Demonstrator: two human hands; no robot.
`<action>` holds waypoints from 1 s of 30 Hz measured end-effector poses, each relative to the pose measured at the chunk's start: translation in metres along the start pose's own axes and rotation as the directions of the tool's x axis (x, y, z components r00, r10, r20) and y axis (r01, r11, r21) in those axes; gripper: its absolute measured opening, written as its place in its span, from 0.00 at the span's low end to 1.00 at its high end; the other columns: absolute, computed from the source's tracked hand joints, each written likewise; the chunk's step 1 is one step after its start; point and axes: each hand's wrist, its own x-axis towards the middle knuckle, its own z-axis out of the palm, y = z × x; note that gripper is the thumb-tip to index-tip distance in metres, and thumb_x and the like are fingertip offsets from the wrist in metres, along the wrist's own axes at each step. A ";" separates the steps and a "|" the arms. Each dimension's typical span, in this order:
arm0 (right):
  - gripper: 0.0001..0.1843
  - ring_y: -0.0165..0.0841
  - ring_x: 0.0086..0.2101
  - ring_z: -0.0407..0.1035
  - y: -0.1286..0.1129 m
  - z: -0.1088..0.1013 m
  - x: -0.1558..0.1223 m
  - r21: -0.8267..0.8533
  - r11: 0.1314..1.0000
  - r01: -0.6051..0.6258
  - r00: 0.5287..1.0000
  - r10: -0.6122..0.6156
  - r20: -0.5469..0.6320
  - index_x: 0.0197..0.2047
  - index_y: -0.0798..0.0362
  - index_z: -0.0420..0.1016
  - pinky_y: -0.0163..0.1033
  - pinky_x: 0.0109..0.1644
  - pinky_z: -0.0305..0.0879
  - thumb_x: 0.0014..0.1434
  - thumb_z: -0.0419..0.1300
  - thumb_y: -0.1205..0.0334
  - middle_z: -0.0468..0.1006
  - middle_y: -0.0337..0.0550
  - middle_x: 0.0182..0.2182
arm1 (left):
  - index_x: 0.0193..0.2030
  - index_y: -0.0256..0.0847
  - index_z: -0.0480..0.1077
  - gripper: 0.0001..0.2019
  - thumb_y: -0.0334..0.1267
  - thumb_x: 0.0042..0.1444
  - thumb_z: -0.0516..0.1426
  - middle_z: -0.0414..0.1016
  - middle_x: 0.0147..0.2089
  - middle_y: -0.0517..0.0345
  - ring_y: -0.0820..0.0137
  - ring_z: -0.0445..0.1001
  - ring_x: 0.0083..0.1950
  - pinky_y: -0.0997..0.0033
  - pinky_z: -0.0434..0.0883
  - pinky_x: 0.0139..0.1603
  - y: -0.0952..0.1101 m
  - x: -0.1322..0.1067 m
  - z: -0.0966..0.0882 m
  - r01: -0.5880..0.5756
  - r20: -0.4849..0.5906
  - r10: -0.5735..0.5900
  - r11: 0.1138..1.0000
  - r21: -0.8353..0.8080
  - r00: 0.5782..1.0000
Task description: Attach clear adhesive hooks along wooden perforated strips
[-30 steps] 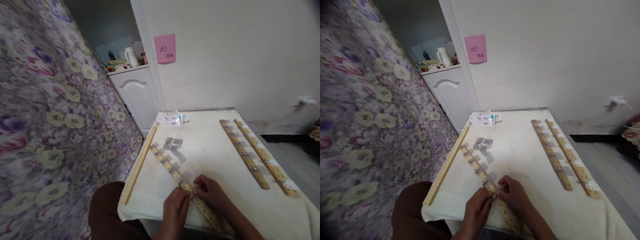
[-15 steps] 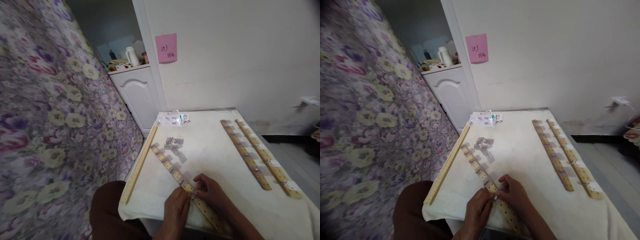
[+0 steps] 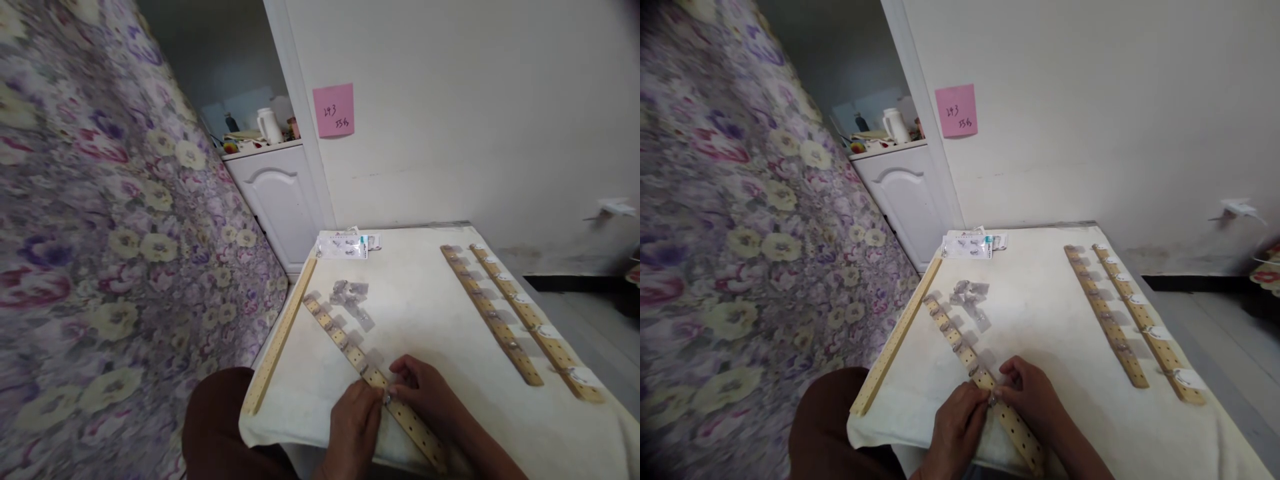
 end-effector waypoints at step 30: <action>0.11 0.25 0.17 0.60 0.009 -0.017 0.002 0.373 0.928 -0.009 1.000 0.010 -0.002 0.36 0.53 0.68 0.32 0.21 0.57 0.52 0.58 0.56 0.66 0.29 0.17 | 0.35 0.35 0.72 0.07 0.35 0.53 0.54 0.75 0.40 0.43 0.56 0.70 0.48 0.56 0.60 0.51 -0.023 0.155 -0.020 0.210 0.081 -0.311 0.791 0.574 0.947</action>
